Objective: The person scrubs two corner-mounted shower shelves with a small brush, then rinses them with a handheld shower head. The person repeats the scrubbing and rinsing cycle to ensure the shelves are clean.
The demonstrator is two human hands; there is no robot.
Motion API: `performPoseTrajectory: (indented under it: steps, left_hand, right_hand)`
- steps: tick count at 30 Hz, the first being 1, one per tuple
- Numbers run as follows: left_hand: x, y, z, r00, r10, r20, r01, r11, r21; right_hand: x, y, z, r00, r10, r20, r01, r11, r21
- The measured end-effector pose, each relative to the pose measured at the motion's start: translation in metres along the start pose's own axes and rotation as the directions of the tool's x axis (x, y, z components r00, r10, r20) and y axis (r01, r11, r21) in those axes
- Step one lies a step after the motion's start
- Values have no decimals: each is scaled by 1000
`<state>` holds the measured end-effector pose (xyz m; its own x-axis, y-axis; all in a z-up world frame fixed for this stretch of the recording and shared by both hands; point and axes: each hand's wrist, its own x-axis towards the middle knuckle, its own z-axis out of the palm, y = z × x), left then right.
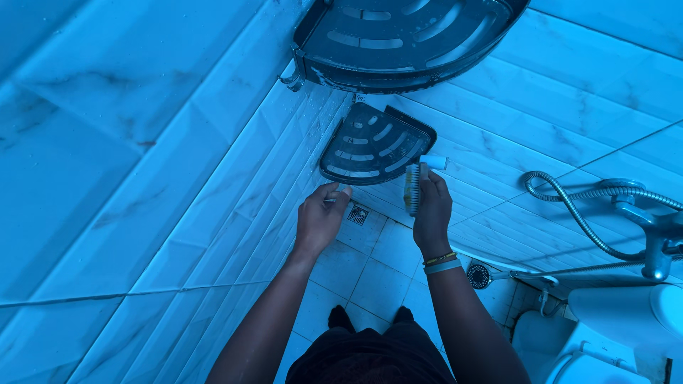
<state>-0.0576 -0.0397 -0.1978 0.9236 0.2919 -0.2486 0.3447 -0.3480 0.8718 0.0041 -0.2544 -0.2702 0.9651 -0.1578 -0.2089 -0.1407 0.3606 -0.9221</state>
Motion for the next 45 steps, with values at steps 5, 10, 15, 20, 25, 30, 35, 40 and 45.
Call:
performPoseTrajectory:
  steps: [5,10,15,20,25,30,35,40,45]
  left_hand:
    - [63,-60,51,874,-477,97,430,665,-611]
    - [103,-81,82,857,-514,37,355,537,-765]
    - [114,-84,98,857,-507,-88,245,553,-797]
    - [109,-88,99,874,-475,-101,190,525,-830]
    - [104,-89,94,872,-488,-48,221,478,-850]
    - [99,-91,94,871,-490,-36,209,436,-875]
    - [92,-95,87,871,-492,1,253,445,-859]
    - [93,-90,94,865,-495,-76,214,502,-838]
    - [91,-96,92,872,-485,-65,234,532,-814]
  right_hand:
    - [49,5,27,956,119,269,-72,982,-175]
    - [143,17,61,694,-253,674,719,291,-631]
    - [205,57,75,655,-40,755,756,48,-653]
    - [190,66,70,497,-153,854,867,111,-485]
    - [172,54,75,374,-115,920,925,112,-362]
    - [165,64,71,335,-139,932,941,104,-323]
    - [156,65,83,353,-115,929,932,132,-338]
    - [151,59,85,314,-105,944,933,219,-286]
    - [144,67,82,296,-49,954,933,228,-278]
